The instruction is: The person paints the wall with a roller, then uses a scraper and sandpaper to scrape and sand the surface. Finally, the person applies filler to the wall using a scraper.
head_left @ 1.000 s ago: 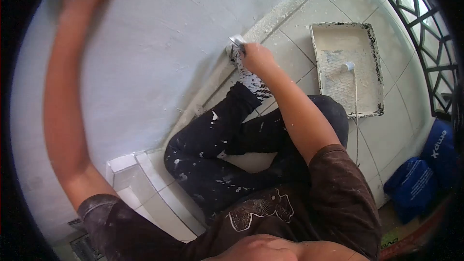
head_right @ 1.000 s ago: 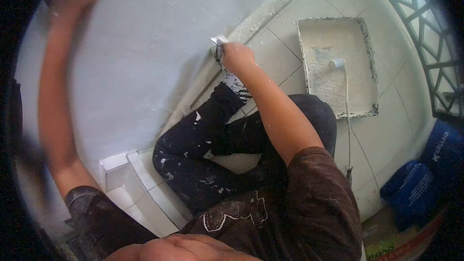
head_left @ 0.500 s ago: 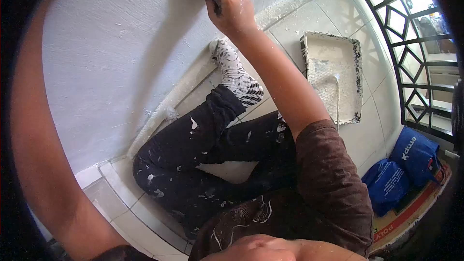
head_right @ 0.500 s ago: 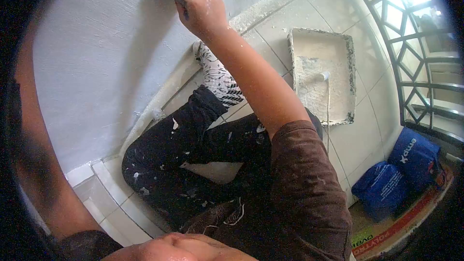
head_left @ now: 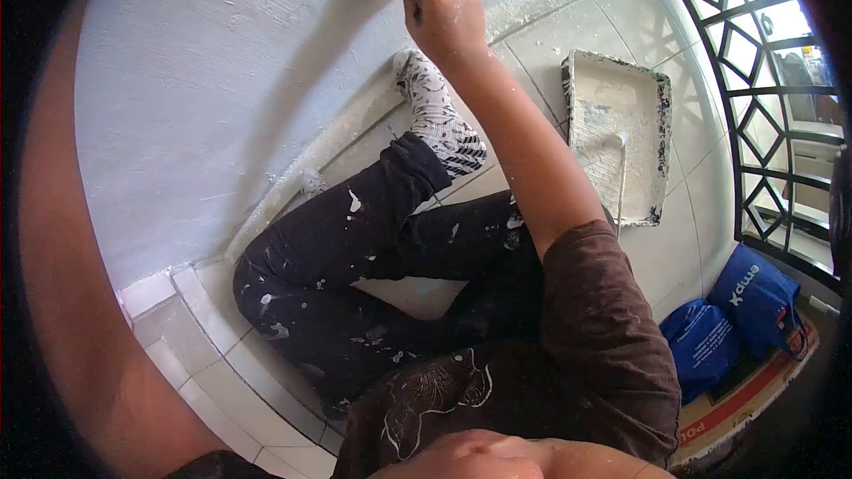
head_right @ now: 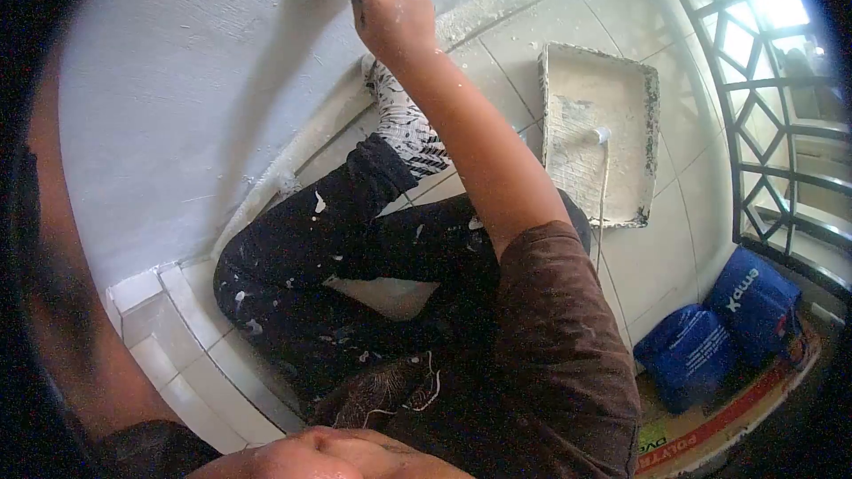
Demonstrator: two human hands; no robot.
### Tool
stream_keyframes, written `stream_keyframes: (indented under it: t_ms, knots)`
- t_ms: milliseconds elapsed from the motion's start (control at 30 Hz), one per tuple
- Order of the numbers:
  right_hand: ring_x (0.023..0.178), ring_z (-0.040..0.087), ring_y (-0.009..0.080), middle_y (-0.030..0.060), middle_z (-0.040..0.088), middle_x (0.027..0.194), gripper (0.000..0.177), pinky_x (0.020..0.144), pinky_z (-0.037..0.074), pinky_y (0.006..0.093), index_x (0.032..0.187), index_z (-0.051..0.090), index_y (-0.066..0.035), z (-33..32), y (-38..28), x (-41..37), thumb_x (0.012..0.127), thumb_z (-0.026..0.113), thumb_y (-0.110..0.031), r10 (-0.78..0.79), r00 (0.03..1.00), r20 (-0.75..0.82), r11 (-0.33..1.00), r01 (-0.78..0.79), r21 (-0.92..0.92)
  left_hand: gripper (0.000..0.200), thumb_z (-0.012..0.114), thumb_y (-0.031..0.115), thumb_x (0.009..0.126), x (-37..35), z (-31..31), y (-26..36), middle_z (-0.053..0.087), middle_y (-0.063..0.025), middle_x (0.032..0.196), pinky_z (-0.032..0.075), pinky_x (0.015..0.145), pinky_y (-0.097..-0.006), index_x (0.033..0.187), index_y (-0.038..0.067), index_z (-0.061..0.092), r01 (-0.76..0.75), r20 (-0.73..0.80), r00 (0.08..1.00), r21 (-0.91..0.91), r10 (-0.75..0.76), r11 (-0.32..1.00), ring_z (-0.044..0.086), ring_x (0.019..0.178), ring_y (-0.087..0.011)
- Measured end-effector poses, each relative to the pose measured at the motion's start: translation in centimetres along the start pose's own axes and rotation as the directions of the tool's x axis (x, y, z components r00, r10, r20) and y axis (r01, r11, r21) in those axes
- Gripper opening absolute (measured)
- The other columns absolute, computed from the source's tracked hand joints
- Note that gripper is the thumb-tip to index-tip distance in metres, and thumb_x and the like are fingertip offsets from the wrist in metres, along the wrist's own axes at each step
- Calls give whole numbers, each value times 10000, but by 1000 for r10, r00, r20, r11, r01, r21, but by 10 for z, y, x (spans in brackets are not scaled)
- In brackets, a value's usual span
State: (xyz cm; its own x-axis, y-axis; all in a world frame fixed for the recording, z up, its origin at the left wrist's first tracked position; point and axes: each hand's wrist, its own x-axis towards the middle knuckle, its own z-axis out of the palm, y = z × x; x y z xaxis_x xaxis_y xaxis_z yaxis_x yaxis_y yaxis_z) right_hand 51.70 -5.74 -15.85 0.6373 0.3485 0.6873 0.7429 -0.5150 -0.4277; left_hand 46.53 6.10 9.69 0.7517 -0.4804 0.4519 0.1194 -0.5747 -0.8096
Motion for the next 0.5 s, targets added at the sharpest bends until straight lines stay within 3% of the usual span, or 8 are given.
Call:
stream_keyframes:
  t_ms: [100, 200, 233, 333, 367, 500]
  knots:
    - [682, 652, 310, 48, 656, 874, 296, 566, 536, 402, 1152, 641, -218, -10, 4, 0, 862, 628, -162, -26, 1000, -8, 1000, 26, 9, 748, 599, 584, 851, 4, 3, -1, 167, 83, 1610, 21, 1233, -452, 1495, 352, 297, -11, 8, 1000, 18, 11, 1000, 124, 1480, -132]
    - [648, 632, 320, 137, 610, 906, 350, 535, 506, 442, 1316, 530, -150, -42, -21, 31, 969, 513, -197, 51, 978, 201, 998, -56, 20, 746, 598, 584, 852, 7, 5, -1, 166, 83, 1610, 25, 1233, -453, 1495, 352, 297, -17, 16, 1000, 29, 17, 999, 126, 1480, -133]
    - [672, 634, 352, 151, 610, 896, 288, 575, 521, 440, 1244, 570, -117, -28, -17, 34, 967, 516, -175, 16, 997, 78, 998, -21, 63, 746, 597, 584, 853, 7, 6, 0, 166, 83, 1610, 26, 1233, -453, 1495, 352, 297, -19, 20, 1000, 34, 18, 999, 127, 1480, -133]
    - [629, 644, 274, 44, 611, 827, 479, 513, 523, 398, 1339, 531, -325, 12, -4, 5, 893, 585, -156, -54, 989, -140, 996, 63, 62, 745, 596, 584, 854, 6, 9, 3, 165, 84, 1611, 30, 1233, -455, 1496, 353, 297, -20, 39, 999, 25, 19, 999, 129, 1481, -134]
    - [635, 644, 272, 45, 611, 844, 489, 507, 520, 399, 1329, 535, -332, 13, 1, -9, 882, 590, -143, -22, 999, -35, 999, 23, 36, 745, 596, 584, 854, 5, 1, 2, 165, 84, 1611, 31, 1233, -455, 1496, 353, 297, -15, 37, 999, 39, 14, 999, 129, 1481, -134]
    - [653, 645, 290, 51, 626, 859, 445, 530, 529, 401, 1296, 564, -320, 13, 11, -17, 884, 597, -157, -19, 1000, -15, 999, 20, 47, 743, 594, 584, 856, 12, -4, -4, 165, 84, 1611, 36, 1232, -457, 1496, 353, 297, -29, 25, 999, 74, 27, 997, 132, 1481, -135]
